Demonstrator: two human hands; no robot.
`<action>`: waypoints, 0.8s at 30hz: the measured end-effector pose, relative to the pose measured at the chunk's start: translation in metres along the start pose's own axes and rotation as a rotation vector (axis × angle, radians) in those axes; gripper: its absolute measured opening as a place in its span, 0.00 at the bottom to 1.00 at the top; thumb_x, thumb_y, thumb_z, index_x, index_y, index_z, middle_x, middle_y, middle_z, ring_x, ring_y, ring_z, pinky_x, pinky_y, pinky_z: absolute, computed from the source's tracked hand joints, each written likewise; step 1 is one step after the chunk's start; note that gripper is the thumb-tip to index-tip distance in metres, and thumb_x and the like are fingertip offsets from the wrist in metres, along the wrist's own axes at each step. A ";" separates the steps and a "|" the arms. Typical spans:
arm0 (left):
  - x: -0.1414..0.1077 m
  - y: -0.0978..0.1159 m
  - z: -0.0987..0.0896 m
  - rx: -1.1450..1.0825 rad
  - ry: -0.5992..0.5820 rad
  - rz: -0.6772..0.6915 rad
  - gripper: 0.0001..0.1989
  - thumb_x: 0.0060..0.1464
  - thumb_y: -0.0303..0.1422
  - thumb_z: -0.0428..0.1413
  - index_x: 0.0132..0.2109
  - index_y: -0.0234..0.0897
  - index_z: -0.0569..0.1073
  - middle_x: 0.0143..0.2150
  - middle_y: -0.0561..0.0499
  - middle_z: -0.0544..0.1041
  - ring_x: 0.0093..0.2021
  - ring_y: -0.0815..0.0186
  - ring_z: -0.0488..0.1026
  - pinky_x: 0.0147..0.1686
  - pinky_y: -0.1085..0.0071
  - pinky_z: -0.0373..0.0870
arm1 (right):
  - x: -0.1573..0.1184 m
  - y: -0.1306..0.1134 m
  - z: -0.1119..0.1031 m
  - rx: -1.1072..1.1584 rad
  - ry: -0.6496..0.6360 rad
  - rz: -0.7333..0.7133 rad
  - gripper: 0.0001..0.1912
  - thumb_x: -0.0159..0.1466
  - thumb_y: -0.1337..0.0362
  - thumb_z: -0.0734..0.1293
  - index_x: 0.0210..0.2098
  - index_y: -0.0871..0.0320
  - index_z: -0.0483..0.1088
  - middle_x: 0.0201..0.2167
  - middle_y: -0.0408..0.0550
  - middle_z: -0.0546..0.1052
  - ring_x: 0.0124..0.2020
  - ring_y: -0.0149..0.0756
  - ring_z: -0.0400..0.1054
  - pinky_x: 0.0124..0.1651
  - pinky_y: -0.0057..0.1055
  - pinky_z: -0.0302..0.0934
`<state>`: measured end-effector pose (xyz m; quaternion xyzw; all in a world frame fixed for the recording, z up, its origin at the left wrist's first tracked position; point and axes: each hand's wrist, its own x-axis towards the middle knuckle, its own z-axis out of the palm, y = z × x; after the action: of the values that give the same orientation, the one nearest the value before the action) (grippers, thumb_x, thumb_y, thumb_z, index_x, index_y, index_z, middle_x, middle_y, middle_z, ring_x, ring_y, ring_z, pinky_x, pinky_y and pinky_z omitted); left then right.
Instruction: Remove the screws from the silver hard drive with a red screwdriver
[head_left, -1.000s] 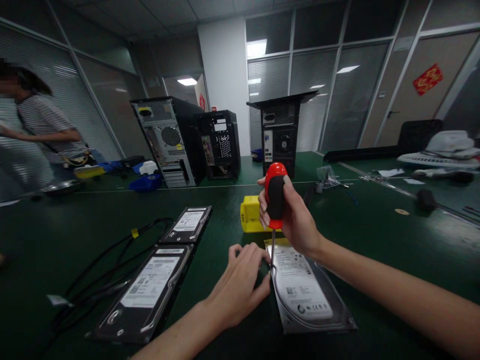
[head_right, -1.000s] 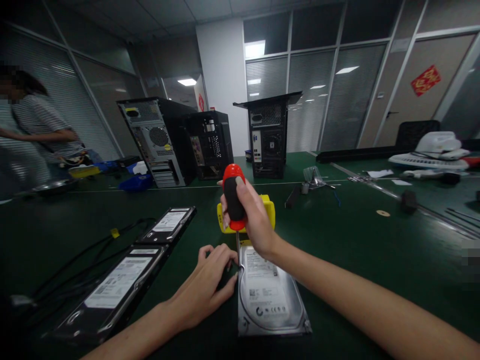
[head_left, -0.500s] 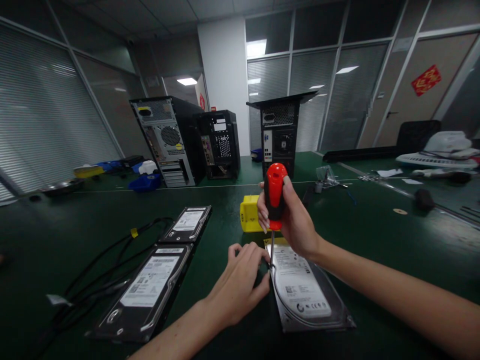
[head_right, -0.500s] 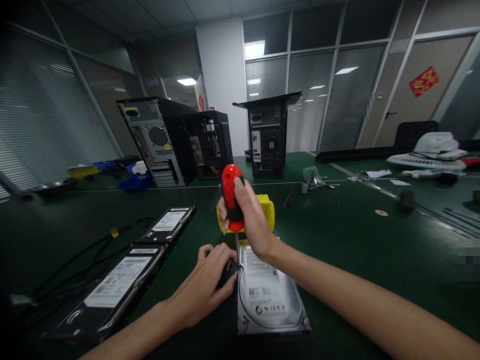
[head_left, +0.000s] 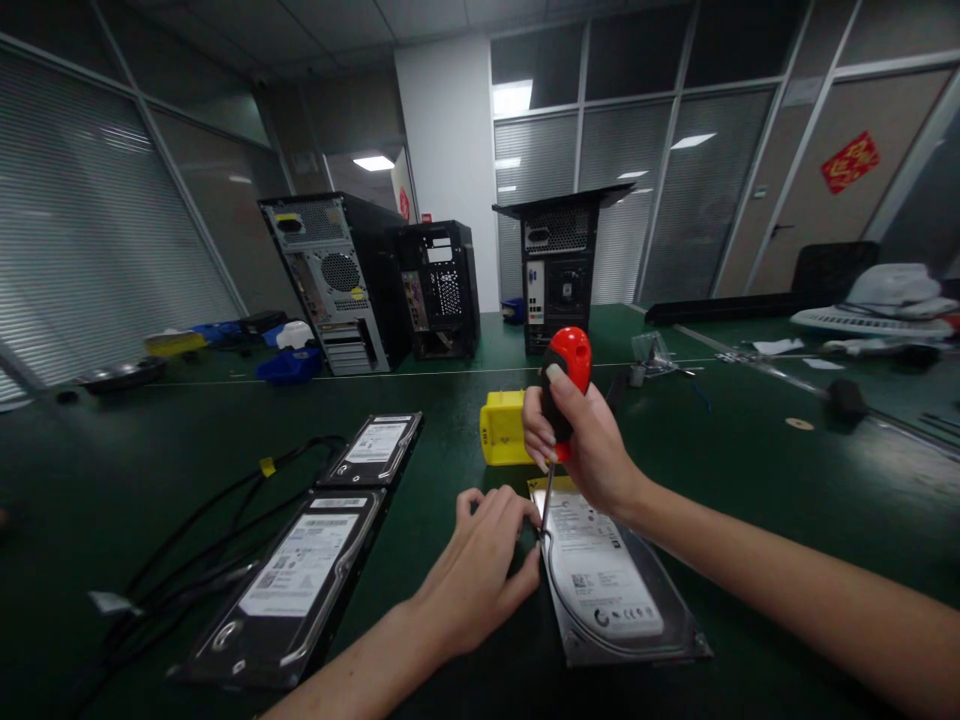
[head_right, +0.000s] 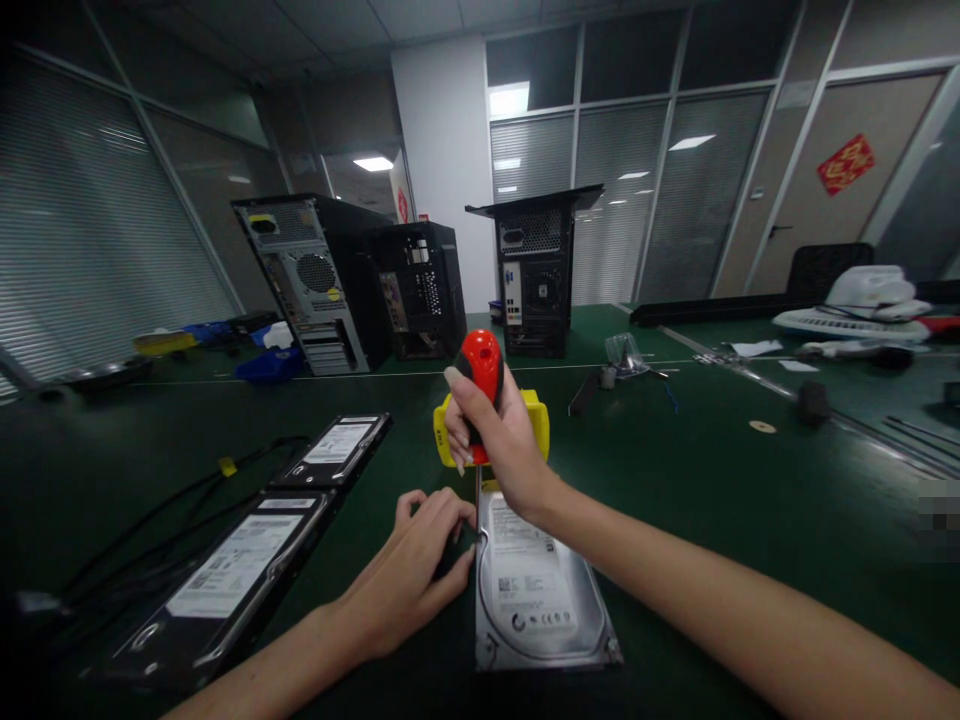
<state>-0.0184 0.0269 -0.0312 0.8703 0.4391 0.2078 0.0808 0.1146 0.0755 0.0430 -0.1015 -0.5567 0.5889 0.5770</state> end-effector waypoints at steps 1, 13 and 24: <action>0.000 0.000 0.000 -0.001 0.001 0.000 0.05 0.58 0.29 0.48 0.42 0.38 0.63 0.41 0.51 0.68 0.43 0.63 0.64 0.48 0.60 0.53 | 0.000 0.000 0.000 -0.008 0.002 -0.004 0.16 0.61 0.52 0.64 0.30 0.56 0.56 0.16 0.34 0.61 0.14 0.22 0.53 0.17 0.21 0.53; 0.000 0.000 0.000 0.013 -0.005 -0.005 0.06 0.57 0.28 0.48 0.43 0.38 0.63 0.41 0.51 0.68 0.42 0.62 0.63 0.49 0.59 0.53 | -0.004 0.002 0.000 0.014 -0.078 0.011 0.19 0.62 0.46 0.59 0.39 0.57 0.60 0.17 0.34 0.61 0.15 0.22 0.55 0.18 0.21 0.55; -0.001 0.000 0.000 0.013 0.006 0.005 0.05 0.57 0.29 0.48 0.42 0.38 0.63 0.41 0.50 0.68 0.42 0.62 0.64 0.49 0.59 0.54 | -0.002 0.000 0.002 -0.022 -0.019 -0.044 0.17 0.62 0.47 0.60 0.35 0.54 0.56 0.16 0.33 0.60 0.14 0.22 0.53 0.16 0.20 0.53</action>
<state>-0.0188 0.0262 -0.0311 0.8713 0.4384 0.2080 0.0731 0.1137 0.0724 0.0430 -0.0899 -0.5707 0.5709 0.5833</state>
